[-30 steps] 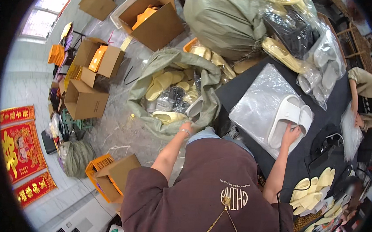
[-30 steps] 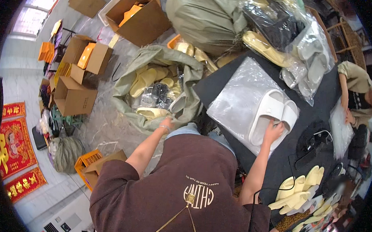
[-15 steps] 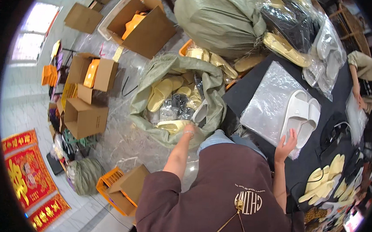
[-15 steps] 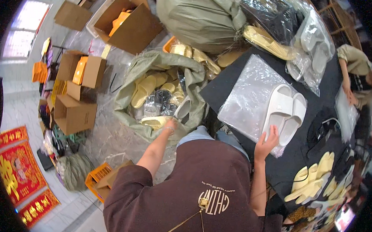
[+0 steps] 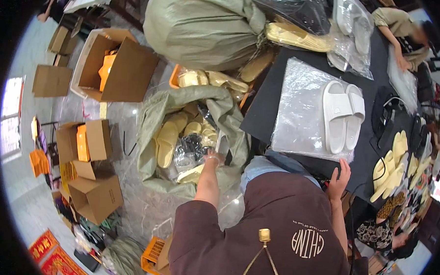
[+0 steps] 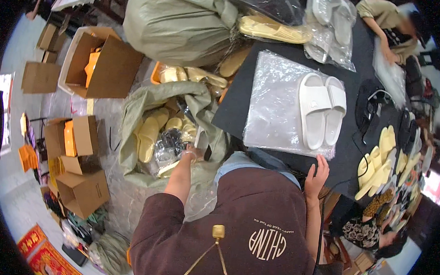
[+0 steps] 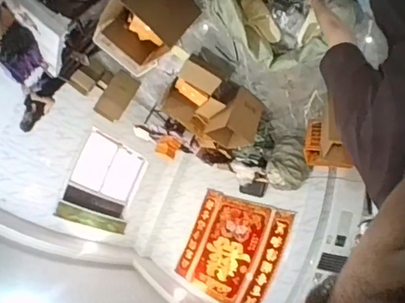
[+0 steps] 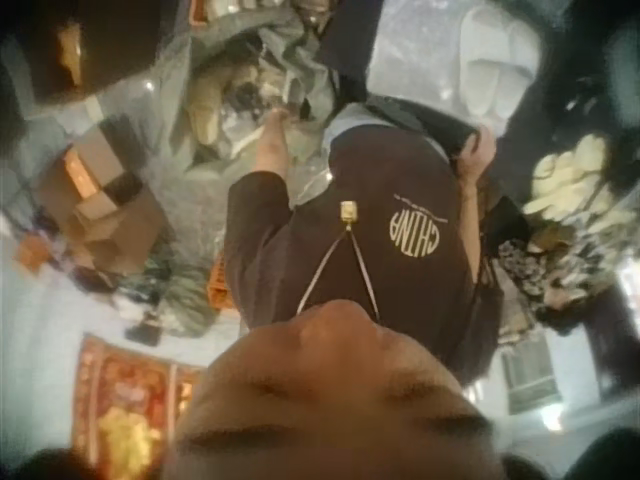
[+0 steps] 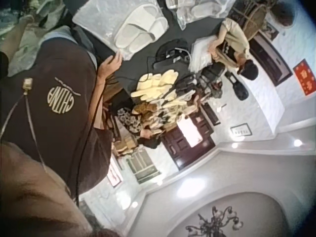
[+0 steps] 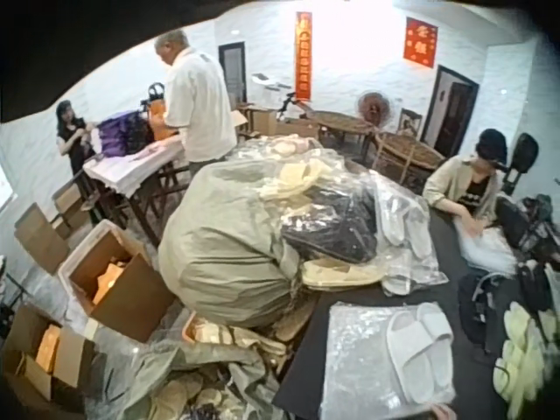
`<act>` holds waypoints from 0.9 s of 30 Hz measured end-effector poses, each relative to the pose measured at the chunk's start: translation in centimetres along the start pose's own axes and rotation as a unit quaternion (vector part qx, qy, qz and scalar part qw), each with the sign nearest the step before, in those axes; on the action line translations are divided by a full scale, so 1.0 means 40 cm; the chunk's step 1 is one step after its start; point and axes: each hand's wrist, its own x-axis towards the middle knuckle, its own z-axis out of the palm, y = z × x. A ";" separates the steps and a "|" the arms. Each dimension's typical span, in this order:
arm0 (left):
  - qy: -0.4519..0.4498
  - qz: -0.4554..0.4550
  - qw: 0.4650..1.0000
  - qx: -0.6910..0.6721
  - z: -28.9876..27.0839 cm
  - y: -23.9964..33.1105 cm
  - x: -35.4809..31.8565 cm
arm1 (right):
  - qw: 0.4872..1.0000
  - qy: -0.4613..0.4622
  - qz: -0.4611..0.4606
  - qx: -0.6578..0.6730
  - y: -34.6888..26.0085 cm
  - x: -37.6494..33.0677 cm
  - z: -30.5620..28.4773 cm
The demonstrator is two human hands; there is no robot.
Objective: The person packs pairs of yellow and white slippers into clear plastic bags. They retrieve slippers from a large green sack, place them into bags on a table, and seal them using a heat sealer. The person repeats this process for multiple pairs of slippers.
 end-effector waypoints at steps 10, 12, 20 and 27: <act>0.092 0.089 0.991 0.040 0.146 0.035 0.265 | 0.999 0.001 0.038 0.023 -0.018 -0.011 0.002; 0.122 0.036 0.983 -0.131 0.147 0.077 0.277 | 0.999 -0.009 0.035 0.016 -0.020 -0.002 -0.002; 0.335 -0.101 0.926 -0.142 -0.001 0.118 0.044 | 0.998 -0.001 -0.009 0.056 -0.030 0.057 0.007; 0.393 -0.070 0.898 -0.187 -0.123 0.076 -0.360 | 0.987 -0.008 -0.038 0.158 -0.087 0.112 0.036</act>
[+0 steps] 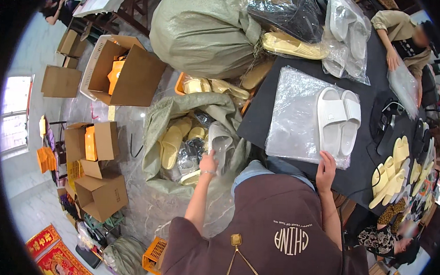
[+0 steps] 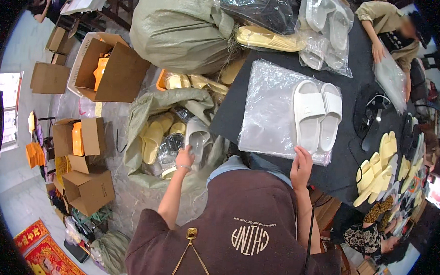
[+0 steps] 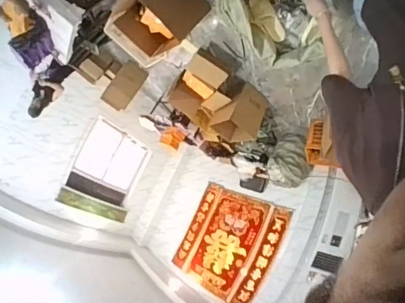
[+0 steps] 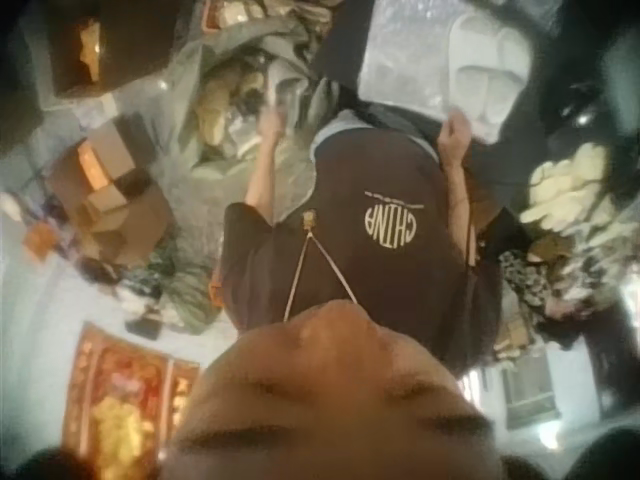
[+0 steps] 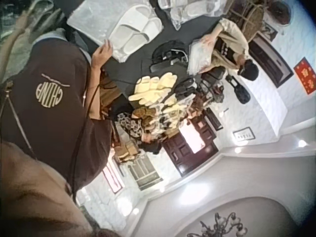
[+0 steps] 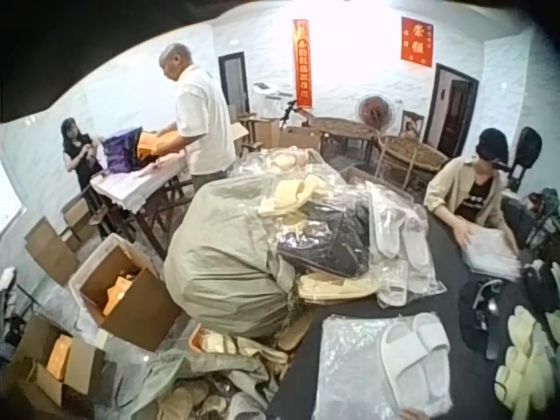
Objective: The person packs pairs of yellow and white slippers into clear plastic bags. They retrieve slippers from a large green sack, place them into bags on a table, and seal them using a heat sealer. The person repeats this process for multiple pairs of slippers.
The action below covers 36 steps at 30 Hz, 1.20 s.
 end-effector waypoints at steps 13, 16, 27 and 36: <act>0.198 -0.139 0.860 -0.449 -0.593 0.145 -0.279 | 0.899 -0.226 0.145 0.346 -0.110 0.106 0.100; 0.195 -0.096 0.804 -0.553 -0.646 0.258 -0.307 | 0.785 -0.307 0.147 0.517 -0.092 0.092 0.169; -0.081 0.080 0.624 -0.773 -0.565 0.643 -0.241 | 0.767 -0.146 0.167 0.602 -0.089 0.259 -0.082; -0.251 0.038 0.573 -0.779 -0.374 0.760 -0.287 | 0.759 0.049 0.216 0.612 0.129 0.294 -0.191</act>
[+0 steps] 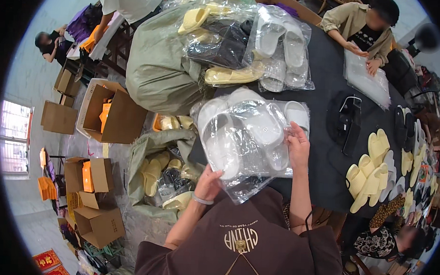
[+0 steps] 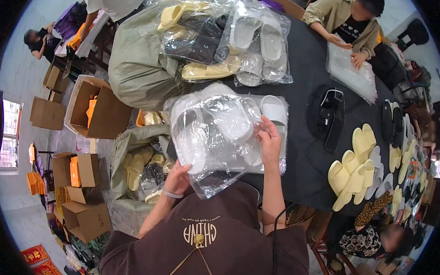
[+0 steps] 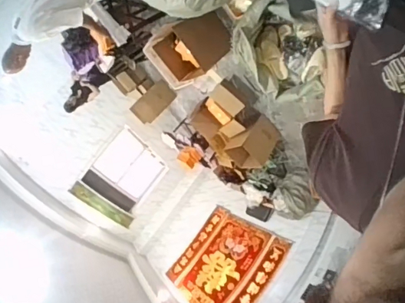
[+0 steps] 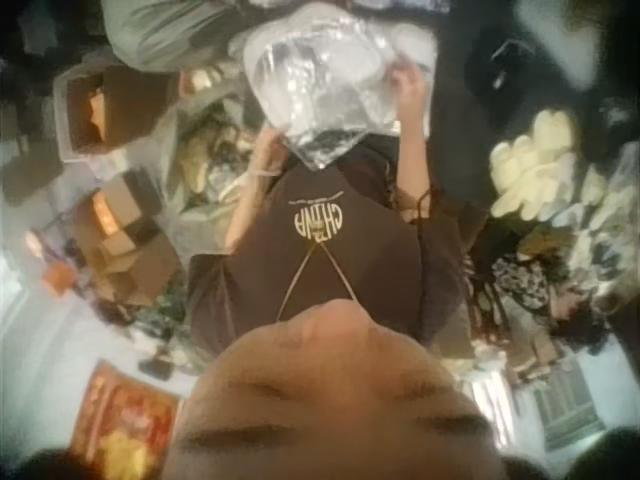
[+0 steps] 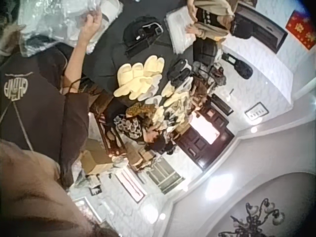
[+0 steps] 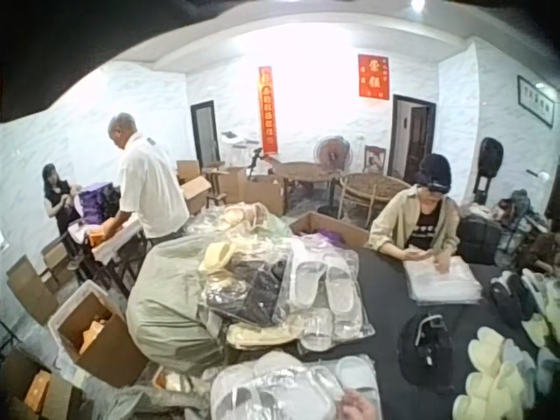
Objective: The person packs pairs of yellow and white slippers into clear plastic bags. They retrieve slippers from a large green sack, place them into bags on a table, and seal them using a heat sealer. The person repeats this process for multiple pairs of slippers.
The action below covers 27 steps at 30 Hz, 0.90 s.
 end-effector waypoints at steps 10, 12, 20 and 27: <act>-0.022 -0.161 0.967 -0.195 -0.054 -0.148 0.048 | 0.974 0.096 0.056 0.199 0.056 -0.010 -0.126; -0.056 -0.215 0.934 -0.280 -0.079 -0.155 0.068 | 0.986 0.126 -0.006 -0.114 0.139 0.012 -0.225; -0.074 -0.149 0.919 -0.357 -0.044 -0.144 0.060 | 0.705 0.157 -0.174 -0.669 0.192 0.076 -0.113; -0.114 -0.114 0.906 -0.390 0.054 -0.093 0.071 | 0.726 0.147 -0.209 -0.639 0.099 0.094 -0.134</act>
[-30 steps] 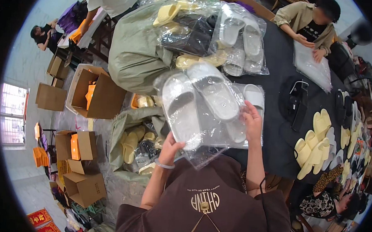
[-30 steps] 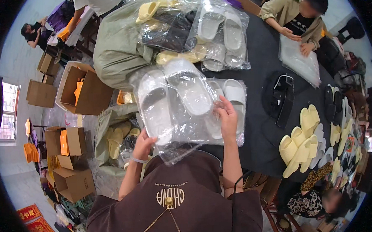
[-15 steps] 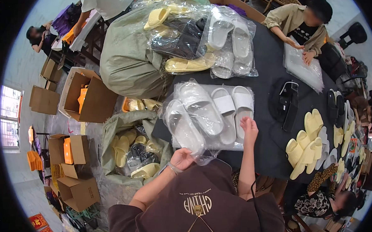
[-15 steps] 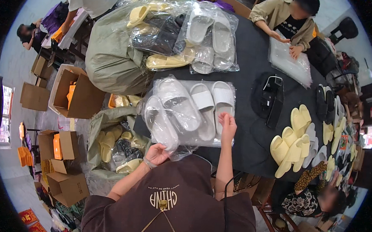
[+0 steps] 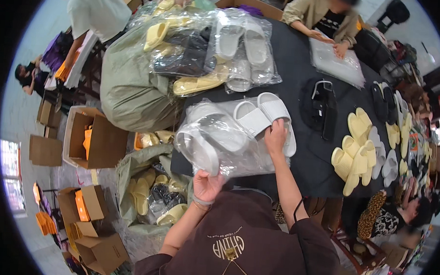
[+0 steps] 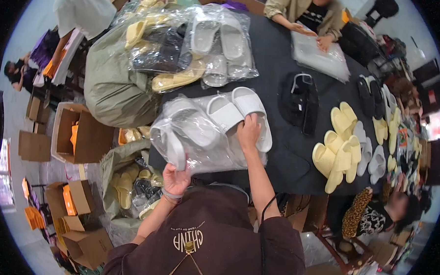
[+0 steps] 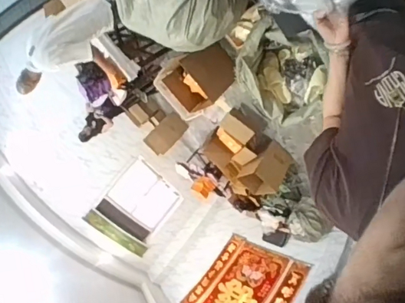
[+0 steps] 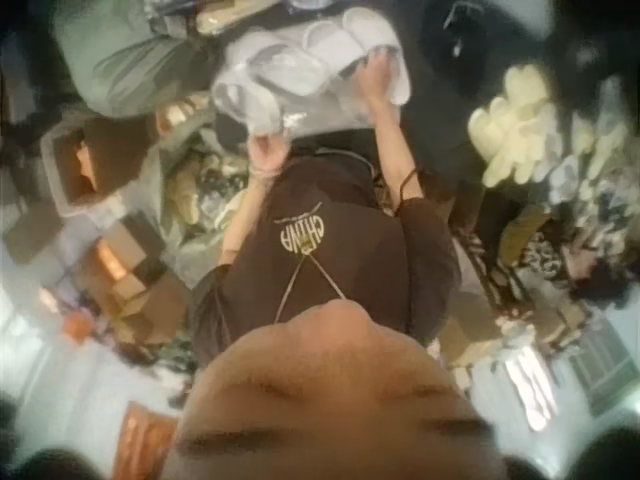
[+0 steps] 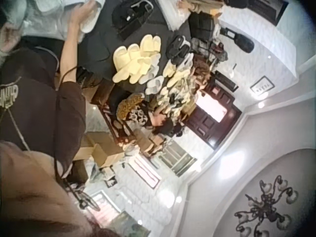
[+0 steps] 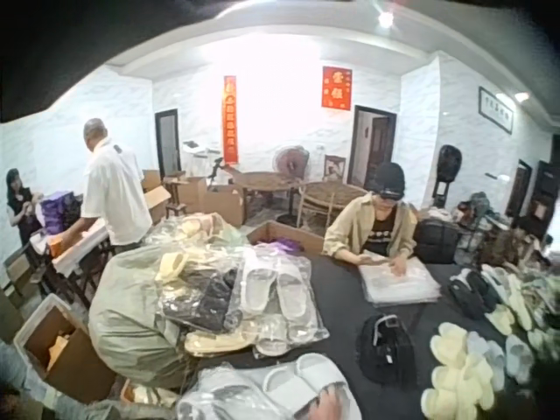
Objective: The person packs pairs of yellow and white slippers into clear plastic bags. They retrieve slippers from a large green sack, place them into bags on a table, and seal them using a heat sealer. The person repeats this process for multiple pairs of slippers.
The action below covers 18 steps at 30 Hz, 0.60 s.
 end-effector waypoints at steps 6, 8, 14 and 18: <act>-0.063 -0.106 0.987 -0.103 0.061 -0.041 0.052 | 0.998 0.014 -0.018 0.065 0.071 -0.149 -0.113; -0.024 -0.087 0.989 -0.121 0.061 -0.058 0.070 | 0.999 -0.024 0.010 0.048 0.067 -0.231 -0.168; 0.054 -0.138 0.989 0.011 -0.069 -0.108 0.139 | 0.994 -0.046 0.101 0.016 0.235 -0.439 -0.309; 0.288 -0.274 0.884 0.245 -0.229 -0.113 0.168 | 0.978 -0.048 0.165 -0.117 0.384 -0.554 -0.431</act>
